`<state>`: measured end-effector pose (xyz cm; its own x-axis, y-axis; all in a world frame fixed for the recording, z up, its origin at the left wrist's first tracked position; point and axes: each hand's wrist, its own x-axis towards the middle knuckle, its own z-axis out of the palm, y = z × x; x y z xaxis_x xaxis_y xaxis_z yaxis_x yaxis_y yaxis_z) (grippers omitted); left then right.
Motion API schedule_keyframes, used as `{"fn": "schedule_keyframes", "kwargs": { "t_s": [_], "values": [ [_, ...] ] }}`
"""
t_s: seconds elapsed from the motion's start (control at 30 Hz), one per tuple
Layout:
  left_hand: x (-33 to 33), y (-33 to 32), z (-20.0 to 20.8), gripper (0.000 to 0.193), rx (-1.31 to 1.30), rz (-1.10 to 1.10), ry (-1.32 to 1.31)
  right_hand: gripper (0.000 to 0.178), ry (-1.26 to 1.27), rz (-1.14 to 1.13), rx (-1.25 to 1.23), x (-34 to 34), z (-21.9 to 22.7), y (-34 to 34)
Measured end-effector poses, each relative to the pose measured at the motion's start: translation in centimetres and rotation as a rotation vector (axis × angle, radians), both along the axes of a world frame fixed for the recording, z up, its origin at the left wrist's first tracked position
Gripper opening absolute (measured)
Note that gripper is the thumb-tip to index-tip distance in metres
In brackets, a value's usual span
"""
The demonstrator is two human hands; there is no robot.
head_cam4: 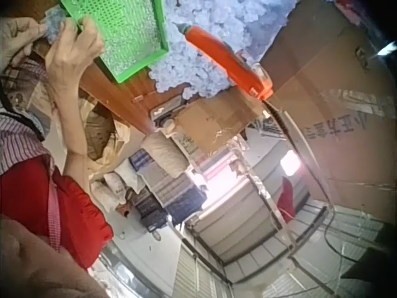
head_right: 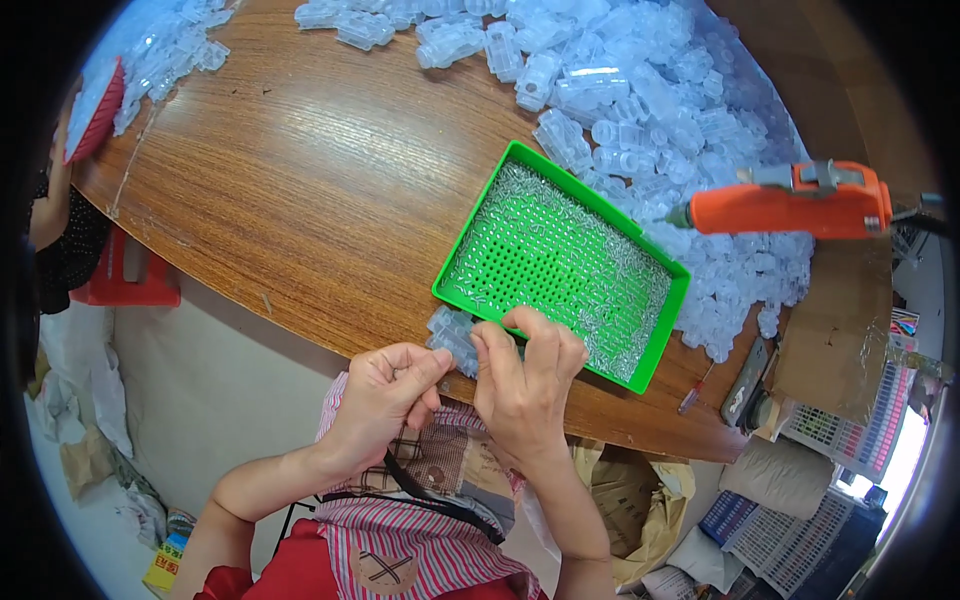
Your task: The person picks up a plastic component and a screw, inserts the screw into the component, and uses a power screwdriver to tighten it. This process is repeated for several components, which are then set aside on the table.
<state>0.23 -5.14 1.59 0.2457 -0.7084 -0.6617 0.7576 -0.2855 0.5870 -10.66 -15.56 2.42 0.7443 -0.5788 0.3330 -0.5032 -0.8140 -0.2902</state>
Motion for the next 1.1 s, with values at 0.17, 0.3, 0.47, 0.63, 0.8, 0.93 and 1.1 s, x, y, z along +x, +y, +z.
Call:
{"fn": "schedule_keyframes", "kwargs": {
  "t_s": [0.17, 0.3, 0.47, 0.63, 0.8, 0.93, 1.1],
  "values": [
    [-0.11, 0.64, -0.51, 0.018, 0.013, 0.015, 0.001, 0.017, 0.025, 0.016, -0.013, 0.18, 0.41, 0.19],
    [-0.18, 0.87, -0.25, 0.017, 0.044, 0.014, 0.012, 0.016, 0.079, 0.017, -0.012, 0.06, 0.76, 0.24],
    [0.0, 0.7, 0.03, 0.016, 0.054, 0.007, 0.033, 0.015, 0.121, 0.034, -0.094, 0.13, 0.66, 0.23],
    [0.01, 0.55, -0.33, 0.016, 0.037, 0.0, 0.055, 0.019, 0.149, 0.067, -0.145, 0.13, 0.61, -0.15],
    [-0.04, 0.59, -0.48, 0.018, 0.014, 0.009, 0.056, 0.018, 0.134, 0.069, -0.064, 0.17, 0.75, -0.21],
    [-0.09, 0.54, -0.35, 0.018, 0.022, 0.014, 0.046, 0.017, 0.121, 0.075, -0.126, 0.06, 0.34, -0.26],
    [-0.24, 0.63, -0.49, 0.018, 0.021, 0.031, 0.039, 0.017, 0.13, 0.112, -0.256, -0.02, 0.22, -0.2]
  ]
}}
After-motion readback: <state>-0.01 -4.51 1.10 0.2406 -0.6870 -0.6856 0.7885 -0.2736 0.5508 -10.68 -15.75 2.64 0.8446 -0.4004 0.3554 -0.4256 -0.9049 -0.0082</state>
